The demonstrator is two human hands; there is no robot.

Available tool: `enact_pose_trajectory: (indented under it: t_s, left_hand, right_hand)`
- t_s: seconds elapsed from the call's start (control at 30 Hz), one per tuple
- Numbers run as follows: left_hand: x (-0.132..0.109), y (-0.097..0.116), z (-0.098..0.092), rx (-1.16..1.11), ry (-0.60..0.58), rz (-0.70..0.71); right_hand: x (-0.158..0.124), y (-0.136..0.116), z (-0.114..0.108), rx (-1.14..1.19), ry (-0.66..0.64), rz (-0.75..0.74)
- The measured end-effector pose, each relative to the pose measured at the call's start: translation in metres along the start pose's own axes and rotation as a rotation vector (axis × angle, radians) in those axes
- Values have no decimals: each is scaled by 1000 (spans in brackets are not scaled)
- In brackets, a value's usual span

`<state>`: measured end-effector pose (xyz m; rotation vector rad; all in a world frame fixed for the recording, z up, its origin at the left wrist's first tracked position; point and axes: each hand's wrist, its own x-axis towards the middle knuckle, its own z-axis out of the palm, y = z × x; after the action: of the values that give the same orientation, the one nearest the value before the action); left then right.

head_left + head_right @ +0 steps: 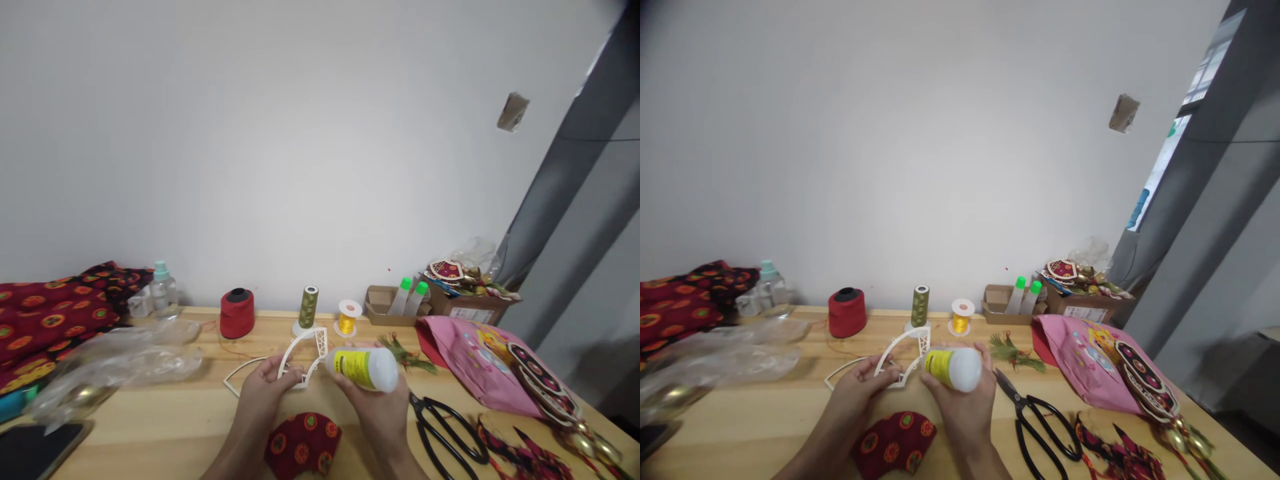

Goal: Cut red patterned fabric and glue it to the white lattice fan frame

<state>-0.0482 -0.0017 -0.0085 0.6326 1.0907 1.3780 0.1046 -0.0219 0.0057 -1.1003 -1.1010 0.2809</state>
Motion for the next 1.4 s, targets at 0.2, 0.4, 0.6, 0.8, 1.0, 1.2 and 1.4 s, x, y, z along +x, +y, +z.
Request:
enact_pose_trajectory:
  t_s: [0.2,0.4,0.6,0.8,1.0,1.2,1.4]
  left_hand:
    - [-2,2,2,0,7,0]
    - [-2,2,1,8,12,0]
    - [1,-3,-4,5,-2,2]
    - [0,0,-1,0,-9,-6]
    - [-1,0,-1,-4,-15,-5]
    - [3,-2,-4,2,-20,7]
    - [1,0,-3,-3,-14,6]
  right_hand:
    - [-1,1,0,-14,-56,2]
    - [-3,2,0,-7,-72,-10]
    - [-6,0,3,11,-120,-23]
    - [-7,-2,4,25,-132,-36]
    - [-8,-3,5,32,-141,-38]
    - [-8,3,4,43,-143,-20]
    - [13,-5,-4,248,232,113]
